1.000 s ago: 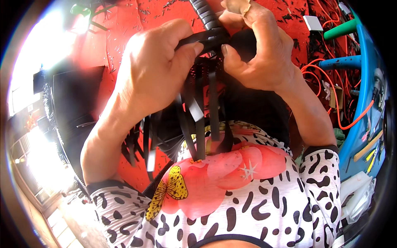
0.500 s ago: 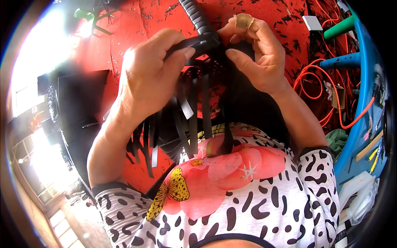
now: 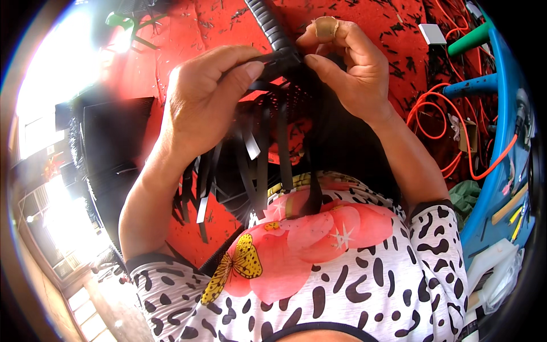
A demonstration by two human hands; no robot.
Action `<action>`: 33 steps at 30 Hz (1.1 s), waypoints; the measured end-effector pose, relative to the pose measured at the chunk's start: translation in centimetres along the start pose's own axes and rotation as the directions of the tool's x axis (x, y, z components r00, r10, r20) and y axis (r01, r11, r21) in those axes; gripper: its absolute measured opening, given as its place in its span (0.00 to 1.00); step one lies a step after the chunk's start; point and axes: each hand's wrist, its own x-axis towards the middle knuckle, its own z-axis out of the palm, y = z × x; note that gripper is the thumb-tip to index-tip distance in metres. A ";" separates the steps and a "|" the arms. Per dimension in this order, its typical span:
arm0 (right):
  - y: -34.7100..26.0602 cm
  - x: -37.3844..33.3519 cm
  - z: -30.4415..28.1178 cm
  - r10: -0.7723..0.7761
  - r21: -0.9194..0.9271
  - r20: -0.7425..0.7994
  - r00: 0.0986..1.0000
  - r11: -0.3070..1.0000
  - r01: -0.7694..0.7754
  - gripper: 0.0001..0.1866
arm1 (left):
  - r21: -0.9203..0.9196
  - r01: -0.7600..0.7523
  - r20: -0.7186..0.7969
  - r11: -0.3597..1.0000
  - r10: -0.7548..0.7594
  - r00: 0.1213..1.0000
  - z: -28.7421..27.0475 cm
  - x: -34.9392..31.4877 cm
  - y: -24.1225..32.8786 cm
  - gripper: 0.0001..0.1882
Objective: The person weaves black plastic straps onto a furniture frame by hand and then uses a pneumatic nail gun to secure the ends of the straps to the frame.
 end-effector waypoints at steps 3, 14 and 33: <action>0.1 0.3 0.0 -0.047 -0.034 0.013 0.999 0.998 0.047 0.19 | 0.014 0.071 0.006 0.997 -0.071 0.997 -0.7 -0.1 0.5 0.08; 0.0 0.5 0.3 -0.060 -0.068 0.036 0.998 0.996 0.062 0.19 | 0.075 0.233 0.103 0.970 -0.240 0.965 -1.7 0.6 1.0 0.08; -1.3 1.3 0.6 -0.141 -0.237 0.060 0.988 0.960 0.151 0.18 | 0.229 -0.011 0.179 0.973 -0.030 0.983 -1.5 1.6 0.8 0.05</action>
